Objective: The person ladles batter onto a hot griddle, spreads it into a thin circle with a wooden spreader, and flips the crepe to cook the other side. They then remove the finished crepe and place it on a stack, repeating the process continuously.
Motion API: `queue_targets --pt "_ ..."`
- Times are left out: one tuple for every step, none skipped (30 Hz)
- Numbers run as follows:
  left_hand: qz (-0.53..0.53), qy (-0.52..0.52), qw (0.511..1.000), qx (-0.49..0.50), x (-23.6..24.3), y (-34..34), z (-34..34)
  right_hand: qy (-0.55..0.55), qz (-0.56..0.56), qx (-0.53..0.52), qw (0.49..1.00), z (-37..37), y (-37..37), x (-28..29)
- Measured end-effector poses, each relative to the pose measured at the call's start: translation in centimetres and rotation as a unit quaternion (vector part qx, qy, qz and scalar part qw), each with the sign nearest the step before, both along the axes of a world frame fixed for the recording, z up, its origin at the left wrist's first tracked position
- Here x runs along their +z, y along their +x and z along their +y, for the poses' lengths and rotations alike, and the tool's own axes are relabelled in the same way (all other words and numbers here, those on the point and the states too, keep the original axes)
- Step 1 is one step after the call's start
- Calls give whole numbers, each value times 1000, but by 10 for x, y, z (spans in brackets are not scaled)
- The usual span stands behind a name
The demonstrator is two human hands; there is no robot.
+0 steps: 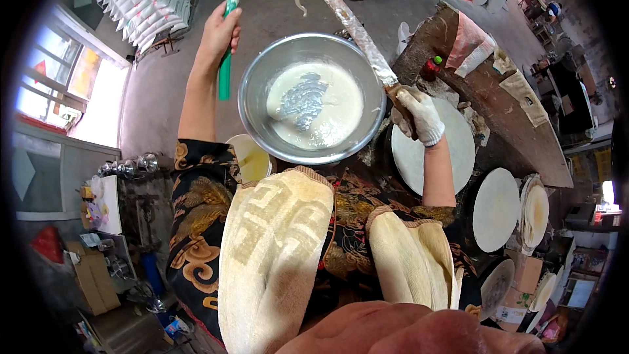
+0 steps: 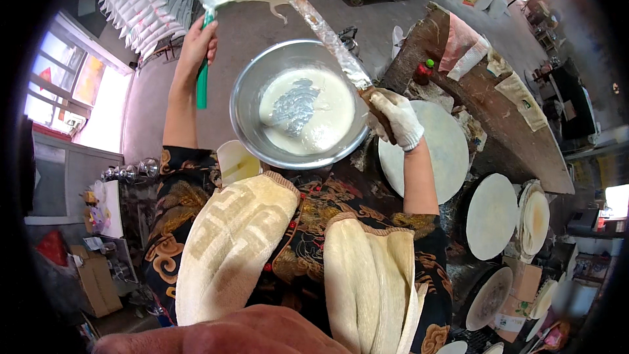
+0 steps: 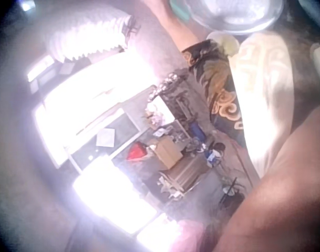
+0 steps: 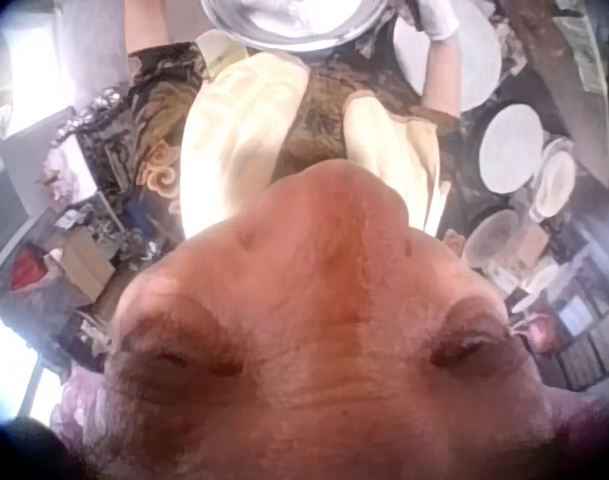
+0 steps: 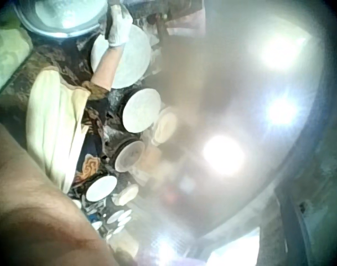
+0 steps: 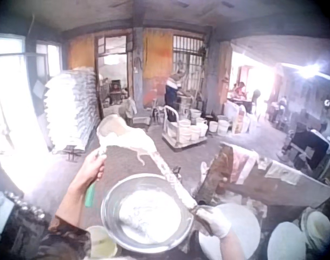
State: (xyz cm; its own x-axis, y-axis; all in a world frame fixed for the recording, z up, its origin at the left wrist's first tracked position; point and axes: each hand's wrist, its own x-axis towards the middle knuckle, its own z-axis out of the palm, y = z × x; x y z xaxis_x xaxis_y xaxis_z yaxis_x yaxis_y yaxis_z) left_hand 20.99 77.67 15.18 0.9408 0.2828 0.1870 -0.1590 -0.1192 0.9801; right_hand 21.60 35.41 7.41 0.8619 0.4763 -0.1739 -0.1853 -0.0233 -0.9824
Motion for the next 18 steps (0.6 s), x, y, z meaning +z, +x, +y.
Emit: queue_targets --pt "47 23 999 11 -11 -2 4 -6 -10 9 1000 -1 -2 3" --pt "95 46 994 20 -30 -2 5 -11 -19 17 1000 -3 -3 3" --pt "140 16 990 -4 -50 -2 0 -27 -14 17 999 -5 -4 -10" --pt "200 -22 979 -41 -67 -9 -5 -28 11 31 999 1 -10 -14" --pt "271 -138 947 -99 -88 -12 -18 -36 44 37 998 -1 -14 -26" --pt "320 -329 872 -172 -109 -14 -27 -43 79 47 995 -3 -16 -49" --pt "345 -481 772 -231 -125 -12 -37 -45 130 40 990 -6 -20 -75" --pt "358 -584 679 -264 -153 -8 -36 -65 157 65 983 -6 -22 -100" --pt "370 -602 661 -251 -170 -3 -43 -69 187 51 979 -10 -27 -126" --pt "379 -619 646 -236 -183 2 -47 -72 212 40 974 -12 -31 -143" --pt "387 -595 665 -231 -198 6 -48 -70 233 45 969 -20 -35 -156" --pt "393 -568 687 -227 -204 9 -49 -77 234 32 969 -23 -37 -159" --pt "398 -541 707 -223 -209 12 -49 -85 234 19 968 -26 -39 -162" --pt "395 -490 748 -212 -213 13 -47 -93 234 8 968 -28 -42 -165" --pt "391 -437 785 -202 -203 12 -51 -89 246 22 965 -32 -43 -151" --pt "383 -381 819 -192 -190 10 -55 -88 247 21 965 -37 -43 -140" --pt "360 -343 847 -188 -180 6 -55 -86 249 22 964 -44 -43 -132" --pt "336 -317 865 -197 -160 -1 -57 -82 250 22 965 -51 -43 -121"
